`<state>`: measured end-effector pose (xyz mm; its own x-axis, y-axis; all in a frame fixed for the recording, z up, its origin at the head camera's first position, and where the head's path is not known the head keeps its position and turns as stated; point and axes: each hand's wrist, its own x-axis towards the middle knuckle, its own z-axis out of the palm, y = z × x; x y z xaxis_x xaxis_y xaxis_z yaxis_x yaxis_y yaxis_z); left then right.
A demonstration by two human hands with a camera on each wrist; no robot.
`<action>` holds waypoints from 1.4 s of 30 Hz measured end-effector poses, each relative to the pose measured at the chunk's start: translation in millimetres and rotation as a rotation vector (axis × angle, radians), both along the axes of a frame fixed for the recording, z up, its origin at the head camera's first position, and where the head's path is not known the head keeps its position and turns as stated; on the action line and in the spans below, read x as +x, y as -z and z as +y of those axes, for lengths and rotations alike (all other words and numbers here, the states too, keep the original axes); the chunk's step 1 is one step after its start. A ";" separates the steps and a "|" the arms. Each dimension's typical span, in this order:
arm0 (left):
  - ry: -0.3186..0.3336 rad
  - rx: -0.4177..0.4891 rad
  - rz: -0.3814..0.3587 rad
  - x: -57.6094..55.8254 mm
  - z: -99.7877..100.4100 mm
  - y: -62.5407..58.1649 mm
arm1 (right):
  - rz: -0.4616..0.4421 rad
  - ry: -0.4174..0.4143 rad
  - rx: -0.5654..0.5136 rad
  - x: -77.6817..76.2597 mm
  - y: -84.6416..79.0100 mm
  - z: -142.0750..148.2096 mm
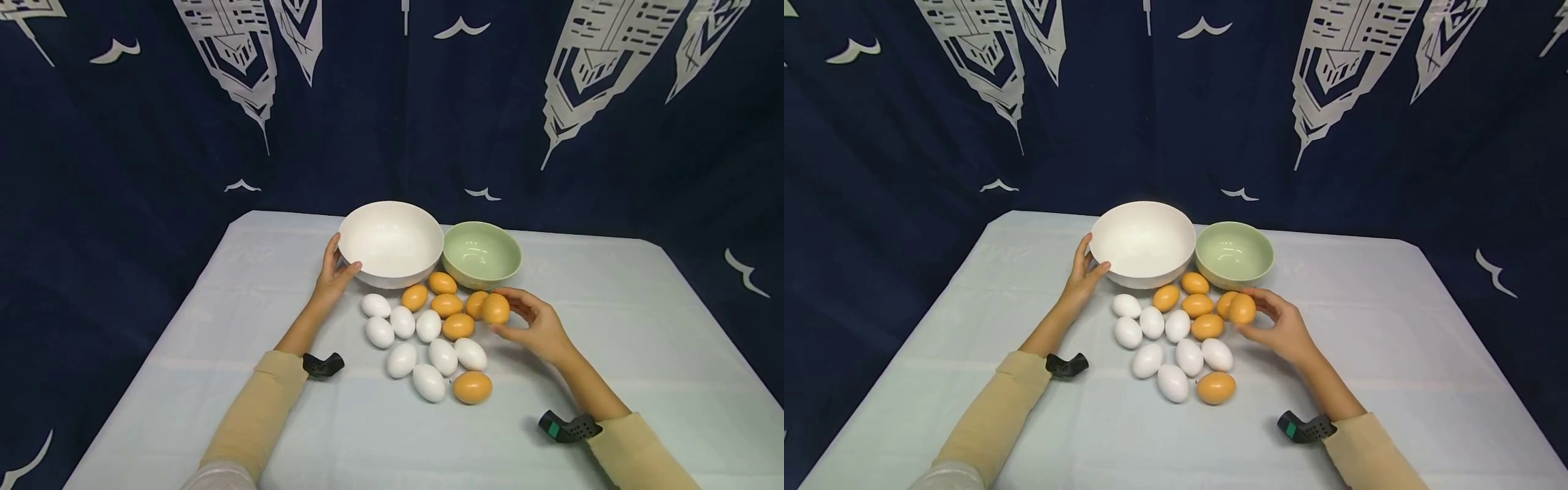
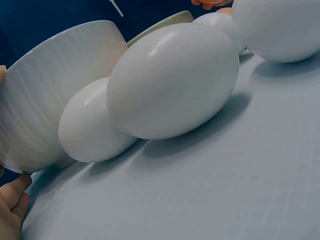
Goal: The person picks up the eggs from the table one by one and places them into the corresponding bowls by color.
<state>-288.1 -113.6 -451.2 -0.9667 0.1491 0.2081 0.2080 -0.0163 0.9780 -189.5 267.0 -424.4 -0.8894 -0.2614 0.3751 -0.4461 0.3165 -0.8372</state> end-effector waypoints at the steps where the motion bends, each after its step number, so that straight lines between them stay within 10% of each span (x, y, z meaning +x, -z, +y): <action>1: -0.002 0.001 -0.003 0.4 0.0 -0.1 | 0.000 -0.002 0.003 -1.3 -2.1 -0.3; 42: 0.026 0.051 -0.021 2.0 -1.8 -3.6 | -0.027 -0.075 -0.002 -73.1 -58.9 -57.4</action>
<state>-286.2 -115.4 -447.6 -0.9670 0.1636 0.1953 0.1858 -0.0714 0.9800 -262.6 209.6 -365.5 -0.8771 -0.3266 0.3522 -0.4459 0.2814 -0.8497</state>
